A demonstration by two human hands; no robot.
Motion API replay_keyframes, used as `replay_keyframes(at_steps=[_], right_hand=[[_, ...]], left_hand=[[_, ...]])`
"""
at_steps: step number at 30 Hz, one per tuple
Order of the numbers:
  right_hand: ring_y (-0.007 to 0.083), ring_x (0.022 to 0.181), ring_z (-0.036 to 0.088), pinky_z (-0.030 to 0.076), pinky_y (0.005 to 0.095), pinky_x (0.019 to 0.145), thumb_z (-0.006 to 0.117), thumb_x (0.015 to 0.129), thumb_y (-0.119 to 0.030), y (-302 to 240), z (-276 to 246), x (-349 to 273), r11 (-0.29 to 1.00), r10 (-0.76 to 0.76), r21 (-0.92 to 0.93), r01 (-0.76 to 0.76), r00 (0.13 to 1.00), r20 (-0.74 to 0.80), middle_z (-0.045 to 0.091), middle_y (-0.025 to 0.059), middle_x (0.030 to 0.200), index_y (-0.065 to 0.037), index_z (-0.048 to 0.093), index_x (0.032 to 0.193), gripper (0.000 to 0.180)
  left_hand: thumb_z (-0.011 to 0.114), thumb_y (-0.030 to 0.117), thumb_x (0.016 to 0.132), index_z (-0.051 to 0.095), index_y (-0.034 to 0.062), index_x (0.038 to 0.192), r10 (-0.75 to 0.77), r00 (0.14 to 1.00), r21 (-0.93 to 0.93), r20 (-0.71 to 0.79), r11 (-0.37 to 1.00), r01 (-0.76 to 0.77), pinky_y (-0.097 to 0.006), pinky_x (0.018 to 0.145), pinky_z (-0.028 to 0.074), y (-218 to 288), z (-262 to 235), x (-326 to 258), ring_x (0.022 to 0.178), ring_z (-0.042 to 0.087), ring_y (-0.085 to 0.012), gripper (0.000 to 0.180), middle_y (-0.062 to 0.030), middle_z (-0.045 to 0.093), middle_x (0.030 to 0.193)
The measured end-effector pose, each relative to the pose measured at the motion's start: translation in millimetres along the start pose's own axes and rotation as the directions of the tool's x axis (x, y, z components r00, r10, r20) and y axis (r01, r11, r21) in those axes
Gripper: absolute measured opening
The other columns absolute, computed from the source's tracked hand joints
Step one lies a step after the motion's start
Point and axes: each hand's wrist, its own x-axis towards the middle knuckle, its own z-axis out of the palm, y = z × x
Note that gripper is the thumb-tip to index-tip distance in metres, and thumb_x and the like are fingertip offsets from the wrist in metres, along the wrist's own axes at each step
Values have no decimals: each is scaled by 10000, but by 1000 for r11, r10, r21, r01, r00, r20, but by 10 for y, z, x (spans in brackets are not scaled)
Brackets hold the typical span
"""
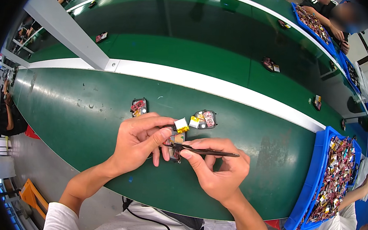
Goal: Manually assemble and check small components or batteries along a manufacturing line using tweezers.
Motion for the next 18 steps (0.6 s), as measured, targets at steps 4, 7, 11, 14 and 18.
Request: replay_keyframes(at_steps=[4, 7, 11, 14, 18], right_hand=[[13, 452, 489, 368, 181, 447, 853, 764, 27, 28, -7, 17, 996, -71, -52, 74, 996, 44, 770, 101, 827, 8, 717, 892, 189], [23, 447, 499, 379, 183, 443, 849, 749, 34, 14, -9, 30, 991, -116, -60, 121, 990, 81, 774, 109, 842, 0, 719, 878, 187], [41, 473, 568, 392, 195, 428, 840, 746, 39, -3, -2, 37, 986, -141, -80, 149, 985, 96, 781, 111, 847, -14, 724, 854, 167], [63, 495, 614, 395, 201, 426, 837, 737, 37, -5, -4, 56, 974, -191, -93, 205, 972, 134, 785, 91, 840, -29, 733, 847, 165], [99, 529, 657, 382, 201, 438, 829, 698, 43, 4, -28, 46, 892, -359, -215, 398, 912, 201, 789, 60, 839, -53, 751, 860, 204]], left_hand=[[615, 11, 997, 646, -128, 1195, -7, 1000, 18, -10, 1000, 7, -245, 428, 525, 12, -3, 4, 634, 698, -175, 244, -125, 625, 939], [629, 13, 989, 651, -118, 1199, -17, 1000, 14, -13, 1000, 17, -234, 432, 511, 23, -4, -7, 635, 687, -149, 248, -110, 624, 932], [627, 12, 990, 652, -120, 1196, -26, 1000, 16, -4, 1000, 26, -233, 425, 496, 27, -7, -1, 627, 680, -139, 246, -105, 625, 930], [645, 28, 985, 648, -120, 1201, -59, 998, 28, -4, 998, 59, -230, 419, 480, 26, -29, -8, 629, 675, -134, 262, -100, 624, 930], [673, 41, 970, 642, -118, 1207, -114, 993, 6, 24, 994, 113, -227, 415, 463, 50, -36, 2, 631, 669, -128, 287, -92, 622, 926]])
